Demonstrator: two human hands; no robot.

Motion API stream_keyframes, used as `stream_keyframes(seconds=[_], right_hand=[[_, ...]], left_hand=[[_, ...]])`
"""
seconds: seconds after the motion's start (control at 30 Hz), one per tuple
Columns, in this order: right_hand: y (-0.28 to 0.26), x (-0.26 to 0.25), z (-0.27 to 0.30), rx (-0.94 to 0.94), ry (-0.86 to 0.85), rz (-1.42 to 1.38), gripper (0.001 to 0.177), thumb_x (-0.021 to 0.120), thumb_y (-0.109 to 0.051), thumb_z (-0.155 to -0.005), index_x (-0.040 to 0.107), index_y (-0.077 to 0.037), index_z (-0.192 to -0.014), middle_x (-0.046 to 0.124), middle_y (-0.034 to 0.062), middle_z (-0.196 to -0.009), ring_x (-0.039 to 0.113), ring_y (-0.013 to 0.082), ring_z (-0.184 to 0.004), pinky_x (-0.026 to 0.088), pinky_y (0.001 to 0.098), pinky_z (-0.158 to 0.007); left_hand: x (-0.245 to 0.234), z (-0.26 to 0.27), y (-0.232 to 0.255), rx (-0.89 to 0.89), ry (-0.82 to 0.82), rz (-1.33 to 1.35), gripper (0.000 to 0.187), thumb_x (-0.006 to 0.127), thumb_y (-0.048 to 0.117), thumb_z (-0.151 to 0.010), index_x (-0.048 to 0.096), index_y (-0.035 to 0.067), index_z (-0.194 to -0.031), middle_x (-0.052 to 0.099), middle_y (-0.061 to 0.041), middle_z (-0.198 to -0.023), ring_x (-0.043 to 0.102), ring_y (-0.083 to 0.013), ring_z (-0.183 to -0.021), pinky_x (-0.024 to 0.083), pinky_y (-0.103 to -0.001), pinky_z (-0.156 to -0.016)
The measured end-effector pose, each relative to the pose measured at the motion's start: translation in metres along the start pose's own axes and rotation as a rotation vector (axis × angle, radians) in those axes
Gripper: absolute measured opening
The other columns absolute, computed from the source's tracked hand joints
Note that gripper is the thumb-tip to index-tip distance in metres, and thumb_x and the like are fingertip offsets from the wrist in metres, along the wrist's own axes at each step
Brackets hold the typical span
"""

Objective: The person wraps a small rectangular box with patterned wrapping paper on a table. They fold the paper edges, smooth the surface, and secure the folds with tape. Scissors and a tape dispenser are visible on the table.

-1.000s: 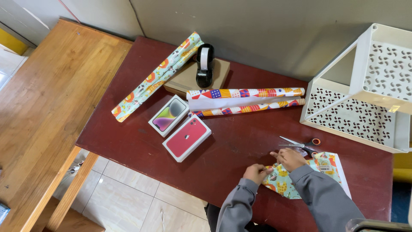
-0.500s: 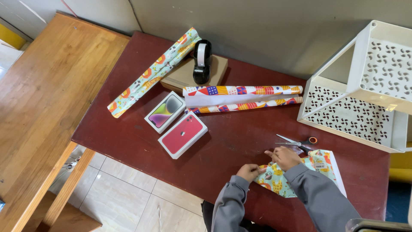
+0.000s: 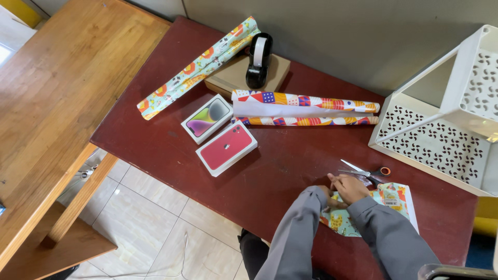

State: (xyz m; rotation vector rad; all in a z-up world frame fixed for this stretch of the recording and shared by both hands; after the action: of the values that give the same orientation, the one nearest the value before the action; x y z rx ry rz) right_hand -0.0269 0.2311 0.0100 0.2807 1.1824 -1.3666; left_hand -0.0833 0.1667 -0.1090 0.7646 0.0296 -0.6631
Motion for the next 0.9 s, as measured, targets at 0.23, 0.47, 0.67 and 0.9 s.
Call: stream_keyframes(seconds=[0.23, 0.47, 0.67, 0.9], right_hand=[[-0.001, 0.0, 0.0, -0.003, 0.009, 0.028, 0.068, 0.039, -0.065, -0.097, 0.079, -0.011, -0.087, 0.078, 0.009, -0.091, 0.073, 0.0308, -0.091, 0.054, 0.0434, -0.086], [0.002, 0.001, 0.004, 0.003, 0.033, 0.031, 0.067, 0.041, -0.065, -0.1, 0.08, -0.012, -0.087, 0.077, 0.0087, -0.091, 0.072, 0.0298, -0.087, 0.055, 0.0418, -0.084], [-0.013, -0.002, 0.012, -0.268, -0.069, 0.126, 0.057, 0.061, -0.065, -0.081, 0.08, -0.012, -0.08, 0.072, 0.0022, -0.092, 0.07, 0.0244, -0.084, 0.055, 0.0387, -0.08], [-0.019, -0.004, 0.011, -0.42, -0.078, 0.245, 0.065, 0.073, -0.073, -0.065, 0.08, -0.008, -0.068, 0.071, -0.0013, -0.089, 0.066, 0.0189, -0.089, 0.048, 0.0379, -0.088]], left_hand=[[0.013, -0.022, -0.007, -0.063, -0.007, 0.025, 0.083, 0.067, 0.078, -0.074, 0.076, 0.009, -0.118, 0.078, -0.017, -0.111, 0.073, -0.0334, -0.105, 0.055, -0.045, -0.093], [0.0, 0.003, -0.032, 0.065, 0.053, 0.087, 0.083, 0.069, 0.075, -0.073, 0.079, 0.005, -0.117, 0.081, -0.019, -0.109, 0.077, -0.034, -0.102, 0.057, -0.044, -0.091], [-0.009, 0.019, -0.066, 0.242, 0.098, 0.249, 0.059, 0.072, 0.06, -0.086, 0.082, 0.011, -0.116, 0.077, -0.013, -0.114, 0.067, -0.0259, -0.108, 0.047, -0.041, -0.099], [-0.006, 0.013, -0.068, 0.235, 0.184, 0.379, 0.045, 0.078, 0.043, -0.087, 0.079, 0.009, -0.116, 0.079, -0.015, -0.107, 0.072, -0.0246, -0.102, 0.052, -0.036, -0.094]])
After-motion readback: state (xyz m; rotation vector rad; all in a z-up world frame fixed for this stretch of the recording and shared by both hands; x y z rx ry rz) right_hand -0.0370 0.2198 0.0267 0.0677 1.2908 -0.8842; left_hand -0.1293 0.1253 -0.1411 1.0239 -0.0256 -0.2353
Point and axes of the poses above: each hand's wrist, its own z-axis away from the middle knuckle, its own x-axis out of the palm, y = z × x, the point moved 5 cm from there along -z, towards the middle knuckle
